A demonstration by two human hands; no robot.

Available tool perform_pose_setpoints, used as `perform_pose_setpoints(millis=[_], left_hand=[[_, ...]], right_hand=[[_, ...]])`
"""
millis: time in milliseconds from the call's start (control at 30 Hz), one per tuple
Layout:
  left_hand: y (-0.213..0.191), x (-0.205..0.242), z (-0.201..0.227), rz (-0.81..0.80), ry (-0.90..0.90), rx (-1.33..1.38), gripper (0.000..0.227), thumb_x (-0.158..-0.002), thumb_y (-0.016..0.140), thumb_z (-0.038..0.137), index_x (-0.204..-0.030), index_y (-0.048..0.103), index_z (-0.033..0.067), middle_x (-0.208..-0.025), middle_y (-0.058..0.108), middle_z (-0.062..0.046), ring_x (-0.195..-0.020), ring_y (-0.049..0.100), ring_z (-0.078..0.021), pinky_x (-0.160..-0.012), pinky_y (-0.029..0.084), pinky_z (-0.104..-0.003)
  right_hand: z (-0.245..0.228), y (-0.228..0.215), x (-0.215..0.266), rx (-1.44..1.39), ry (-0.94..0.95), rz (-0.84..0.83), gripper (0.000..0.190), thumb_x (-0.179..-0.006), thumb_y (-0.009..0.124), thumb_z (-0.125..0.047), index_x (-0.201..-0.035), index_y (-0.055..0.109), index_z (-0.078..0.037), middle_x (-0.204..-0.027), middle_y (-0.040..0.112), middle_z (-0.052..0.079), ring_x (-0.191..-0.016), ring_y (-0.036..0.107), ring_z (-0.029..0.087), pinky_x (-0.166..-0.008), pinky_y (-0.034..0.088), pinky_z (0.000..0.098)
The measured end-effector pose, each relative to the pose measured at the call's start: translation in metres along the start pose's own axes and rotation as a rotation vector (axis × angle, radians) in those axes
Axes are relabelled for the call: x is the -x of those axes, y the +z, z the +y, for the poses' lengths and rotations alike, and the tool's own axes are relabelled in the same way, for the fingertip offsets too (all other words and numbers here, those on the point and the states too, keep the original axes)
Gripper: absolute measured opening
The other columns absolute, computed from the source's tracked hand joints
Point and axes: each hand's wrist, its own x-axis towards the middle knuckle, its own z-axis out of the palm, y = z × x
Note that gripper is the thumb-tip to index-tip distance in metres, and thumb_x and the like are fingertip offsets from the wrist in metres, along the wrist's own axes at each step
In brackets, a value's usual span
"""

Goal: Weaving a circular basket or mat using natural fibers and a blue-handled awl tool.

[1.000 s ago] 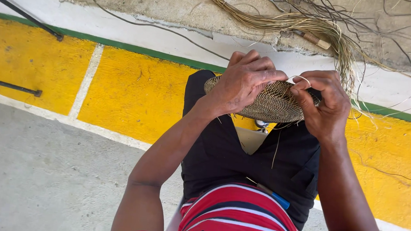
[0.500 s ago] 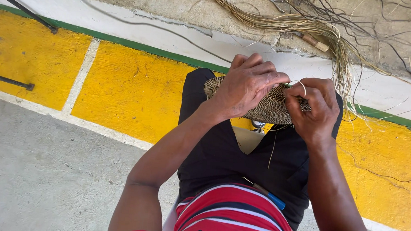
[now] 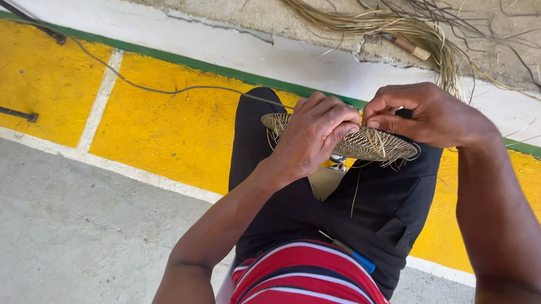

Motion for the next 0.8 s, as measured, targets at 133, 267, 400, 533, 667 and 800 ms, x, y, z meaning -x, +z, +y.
perform_pose_setpoints(millis=[133,267,400,533,667,800], left_hand=[[0.000,-0.004,0.001,0.005,0.006,-0.005,0.014,-0.100,0.069,0.023,-0.111,0.066,0.0161,-0.102,0.064,0.003,-0.101,0.058,-0.0185,-0.091,0.040,-0.037],[0.003,-0.009,0.003,-0.008,0.009,-0.026,0.010,-0.102,0.066,0.024,-0.109,0.066,0.0175,-0.101,0.064,0.004,-0.100,0.057,-0.0183,-0.092,0.040,-0.037],[0.002,-0.020,-0.003,-0.002,0.016,-0.062,0.010,-0.102,0.065,0.027,-0.108,0.067,0.0199,-0.099,0.062,0.004,-0.099,0.058,-0.0175,-0.091,0.039,-0.038],[0.002,-0.018,0.000,-0.040,0.019,-0.065,0.009,-0.102,0.063,0.025,-0.109,0.067,0.0193,-0.101,0.063,0.004,-0.099,0.057,-0.0179,-0.090,0.038,-0.038],[0.005,-0.022,0.000,-0.042,0.030,-0.079,0.007,-0.103,0.063,0.023,-0.107,0.067,0.0196,-0.101,0.064,0.007,-0.097,0.057,-0.0176,-0.090,0.038,-0.037],[0.001,-0.023,-0.002,-0.014,0.029,-0.081,0.007,-0.103,0.064,0.023,-0.107,0.067,0.0197,-0.101,0.066,0.008,-0.097,0.056,-0.0168,-0.091,0.038,-0.037]], right_hand=[[0.042,0.006,-0.001,0.020,-0.089,0.040,0.016,-0.092,0.072,-0.012,-0.105,0.070,-0.003,-0.090,0.075,0.005,-0.082,0.073,0.016,-0.072,0.059,0.0301],[0.095,0.008,-0.004,-0.350,-0.055,0.522,0.008,-0.116,0.064,-0.012,-0.111,0.066,-0.007,-0.099,0.069,0.005,-0.089,0.070,0.013,-0.082,0.065,0.0305],[0.065,0.017,-0.004,-0.307,-0.227,0.369,0.027,-0.105,0.061,-0.019,-0.127,0.064,-0.003,-0.096,0.071,0.004,-0.084,0.070,0.012,-0.075,0.062,0.0287],[0.038,0.033,-0.003,-0.118,-0.155,0.469,0.014,-0.105,0.067,-0.013,-0.107,0.073,-0.001,-0.090,0.071,0.008,-0.077,0.066,0.013,-0.066,0.056,0.0294],[0.064,0.028,-0.021,0.425,-0.123,0.620,0.036,-0.107,0.070,-0.015,-0.074,0.061,-0.004,-0.068,0.059,0.005,-0.058,0.052,0.014,-0.052,0.041,0.0339],[0.055,0.025,-0.035,0.649,-0.272,0.660,0.049,-0.108,0.074,-0.014,-0.067,0.047,-0.009,-0.063,0.050,0.000,-0.055,0.044,0.014,-0.054,0.040,0.0359]])
